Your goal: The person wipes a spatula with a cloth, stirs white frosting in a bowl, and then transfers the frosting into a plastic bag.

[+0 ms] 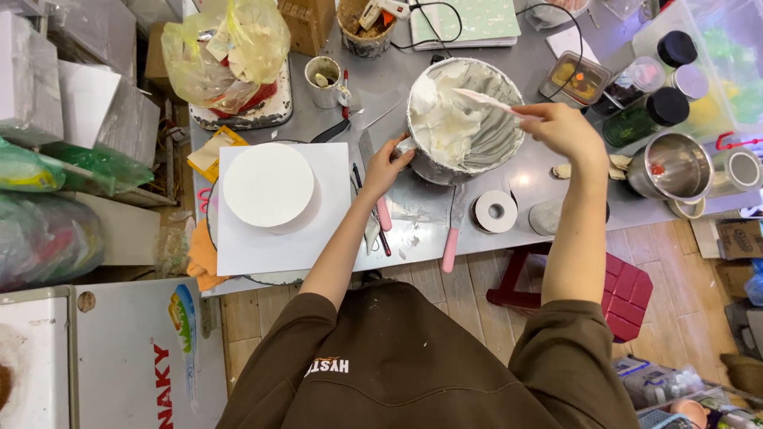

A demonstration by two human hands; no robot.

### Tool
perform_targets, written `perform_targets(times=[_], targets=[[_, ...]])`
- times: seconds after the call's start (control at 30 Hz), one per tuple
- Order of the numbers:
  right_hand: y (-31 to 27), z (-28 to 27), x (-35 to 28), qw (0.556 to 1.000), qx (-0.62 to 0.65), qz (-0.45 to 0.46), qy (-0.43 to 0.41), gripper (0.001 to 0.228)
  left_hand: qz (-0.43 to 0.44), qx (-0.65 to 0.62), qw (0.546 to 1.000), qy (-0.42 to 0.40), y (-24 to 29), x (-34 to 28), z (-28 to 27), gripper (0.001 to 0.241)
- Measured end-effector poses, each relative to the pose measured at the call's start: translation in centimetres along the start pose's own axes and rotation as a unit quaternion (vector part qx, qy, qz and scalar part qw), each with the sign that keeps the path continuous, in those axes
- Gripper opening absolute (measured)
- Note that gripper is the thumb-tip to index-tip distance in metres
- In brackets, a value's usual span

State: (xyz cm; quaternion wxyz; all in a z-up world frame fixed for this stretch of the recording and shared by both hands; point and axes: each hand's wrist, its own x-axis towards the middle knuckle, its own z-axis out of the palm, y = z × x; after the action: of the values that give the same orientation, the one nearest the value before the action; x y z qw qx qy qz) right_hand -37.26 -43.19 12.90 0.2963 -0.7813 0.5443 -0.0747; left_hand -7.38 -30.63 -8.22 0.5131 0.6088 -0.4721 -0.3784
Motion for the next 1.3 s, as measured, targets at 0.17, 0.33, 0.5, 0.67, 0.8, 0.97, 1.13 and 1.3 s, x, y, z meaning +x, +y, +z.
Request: perform_targets(times=[0.17,0.33,0.5,0.67,0.8,0.97,1.13,1.3], targets=[[1.2,-1.8,1.6,0.968,0.227,0.099,-0.028,0.037,-0.011,-0.032,0.999,-0.010,0.0,-0.7,-0.7,0.059],[1.8,-1.7,4.3,0.954,0.277,0.097,-0.064,0.036,-0.028,-0.024,0.999,-0.014,-1.0,-0.7,-2.0,0.054],[1.3,-0.1,9.9,0.969,0.199,0.055,-0.138,0.034,-0.035,-0.052,0.998,-0.010,-2.5,0.2,-2.3,0.046],[-0.6,7.3,13.0,0.988,-0.062,-0.066,-0.122,0.039,-0.026,-0.060,0.998,-0.007,-3.4,0.3,-2.3,0.035],[-0.9,11.1,9.1,0.978,-0.150,-0.111,-0.092,0.041,-0.024,-0.076,0.997,-0.008,-2.1,-0.7,-2.4,0.037],[-2.4,5.0,-0.8,0.972,-0.210,-0.051,-0.092,0.038,-0.039,-0.039,0.998,0.015,-0.2,-2.0,-2.2,0.052],[-3.2,-1.7,-5.5,0.990,-0.085,0.103,-0.039,0.040,-0.044,-0.036,0.998,0.016,0.3,-2.9,-1.9,0.054],[0.4,-0.5,-1.5,0.994,-0.051,0.087,0.030,0.039,-0.048,-0.020,0.999,0.016,-0.1,-3.2,-1.9,0.057]])
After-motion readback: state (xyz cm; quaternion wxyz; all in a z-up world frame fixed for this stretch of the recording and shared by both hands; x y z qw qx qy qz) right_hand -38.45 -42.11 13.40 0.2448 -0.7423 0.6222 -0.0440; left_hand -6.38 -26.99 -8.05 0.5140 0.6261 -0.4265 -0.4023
